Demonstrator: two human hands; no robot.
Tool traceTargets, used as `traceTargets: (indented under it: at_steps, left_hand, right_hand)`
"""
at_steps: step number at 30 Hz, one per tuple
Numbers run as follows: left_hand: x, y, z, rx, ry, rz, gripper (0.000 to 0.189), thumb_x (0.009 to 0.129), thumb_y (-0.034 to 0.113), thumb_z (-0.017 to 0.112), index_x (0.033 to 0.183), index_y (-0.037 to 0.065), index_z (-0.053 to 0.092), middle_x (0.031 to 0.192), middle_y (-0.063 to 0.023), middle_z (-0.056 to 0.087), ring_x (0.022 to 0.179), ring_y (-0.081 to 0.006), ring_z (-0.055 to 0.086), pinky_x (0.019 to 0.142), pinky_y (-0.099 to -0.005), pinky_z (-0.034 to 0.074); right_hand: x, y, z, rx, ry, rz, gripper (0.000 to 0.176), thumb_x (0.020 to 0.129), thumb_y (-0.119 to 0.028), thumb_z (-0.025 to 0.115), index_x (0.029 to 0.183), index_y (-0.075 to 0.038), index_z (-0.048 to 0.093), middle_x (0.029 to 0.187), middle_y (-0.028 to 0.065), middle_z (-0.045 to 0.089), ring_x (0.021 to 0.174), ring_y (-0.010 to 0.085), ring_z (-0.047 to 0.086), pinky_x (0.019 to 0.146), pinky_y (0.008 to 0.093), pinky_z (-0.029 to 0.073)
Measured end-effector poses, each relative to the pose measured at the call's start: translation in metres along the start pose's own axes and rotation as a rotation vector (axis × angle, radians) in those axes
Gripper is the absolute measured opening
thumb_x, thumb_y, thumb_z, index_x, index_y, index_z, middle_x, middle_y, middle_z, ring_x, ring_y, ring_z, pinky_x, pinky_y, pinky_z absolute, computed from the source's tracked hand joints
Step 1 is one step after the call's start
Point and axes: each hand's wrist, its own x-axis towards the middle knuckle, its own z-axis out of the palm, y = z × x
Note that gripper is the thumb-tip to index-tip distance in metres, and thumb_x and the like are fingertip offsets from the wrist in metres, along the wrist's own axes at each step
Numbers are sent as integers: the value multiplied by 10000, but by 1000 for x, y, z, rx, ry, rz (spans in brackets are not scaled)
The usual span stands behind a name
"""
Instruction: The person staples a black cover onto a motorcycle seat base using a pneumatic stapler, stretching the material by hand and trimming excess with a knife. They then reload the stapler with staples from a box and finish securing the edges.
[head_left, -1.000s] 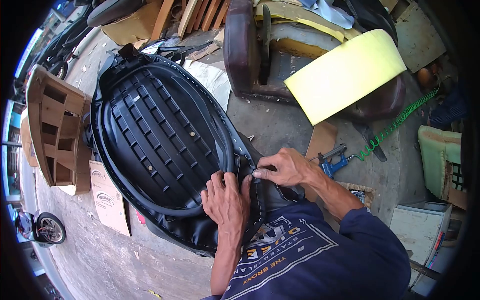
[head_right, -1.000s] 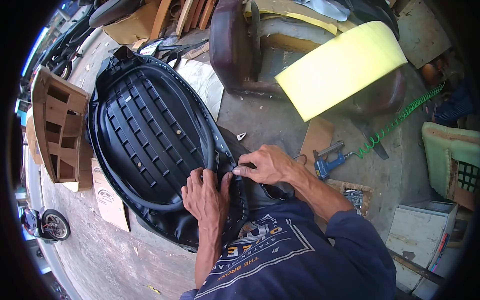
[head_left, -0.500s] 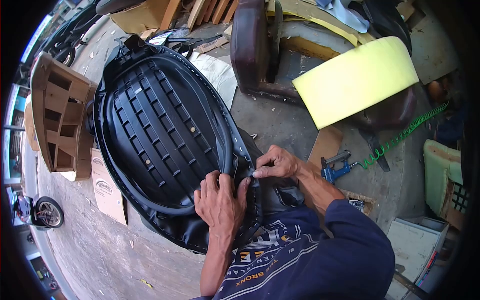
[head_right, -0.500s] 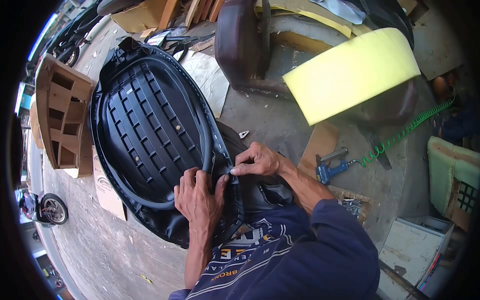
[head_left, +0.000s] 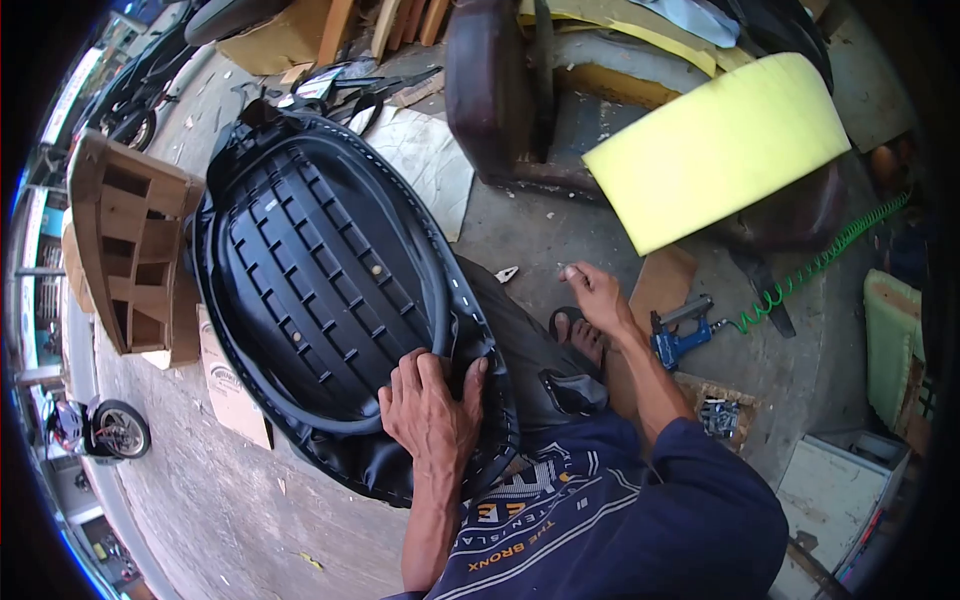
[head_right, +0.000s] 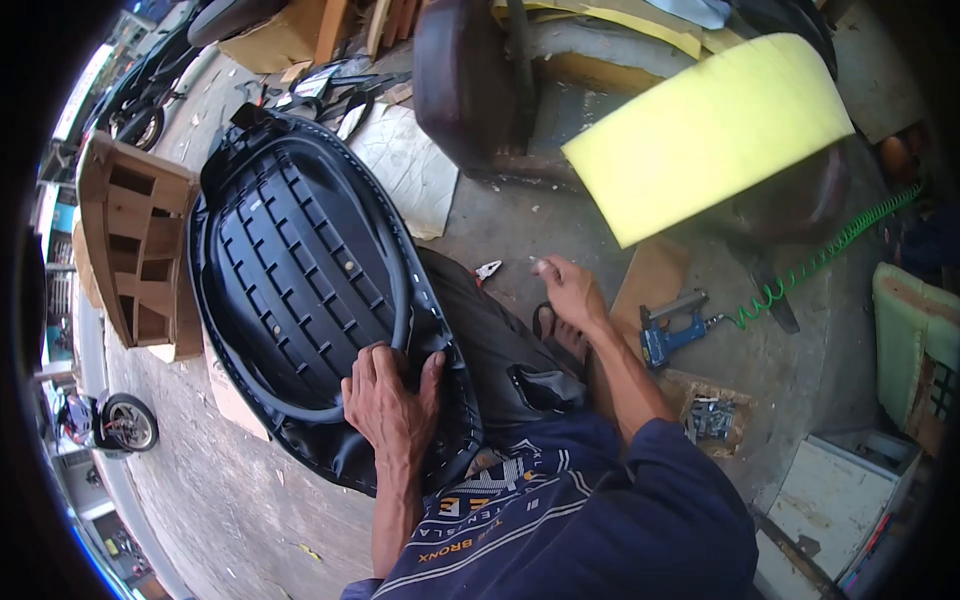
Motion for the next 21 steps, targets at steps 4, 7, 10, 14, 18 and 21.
traceTargets:
  at_steps: [4,7,10,14,18,21]
  left_hand:
    - [1,1,10,31,20,34,459,814,436,843,940,67,600,940,-65,621,896,-276,613,794,-416,406]
    - [-10,7,18,91,22,-34,445,815,479,817,927,90,632,1046,-69,661,957,-266,640,895,-419,400]
    - [-12,8,20,154,16,-62,488,815,530,799,932,87,631,1060,-65,661,980,-257,635,949,-456,362]
    - [-16,-1,22,144,85,-4,502,815,542,795,929,82,628,1082,-75,667,984,-255,636,954,-469,359]
    - [-12,-3,20,95,49,-6,492,828,536,793,915,80,631,1089,-86,671,979,-255,638,958,-470,353]
    - [-10,0,22,94,50,23,435,853,498,782,918,90,645,1065,-75,668,954,-243,635,940,-460,353]
  right_hand:
    - [-28,-29,-13,-96,93,-42,312,1065,-340,571,1148,-58,674,776,188,677,727,283,711,642,412,504]
    - [-76,-106,-4,-82,75,-284,226,1068,-242,600,1092,-32,681,841,166,715,757,304,740,665,372,537]
    - [-75,-119,3,-177,219,-447,206,1052,-232,607,1069,-42,683,839,215,706,759,401,726,664,447,552]
    - [7,7,17,-722,46,34,334,1011,-328,630,1112,-14,684,957,234,743,874,461,723,771,545,566]
    - [50,31,82,-708,37,87,437,990,-421,613,1204,-47,682,1203,265,709,1119,445,691,901,571,547]
    - [114,150,192,-336,-412,107,536,940,-475,630,1201,-9,675,1279,255,691,1217,464,649,957,558,534]
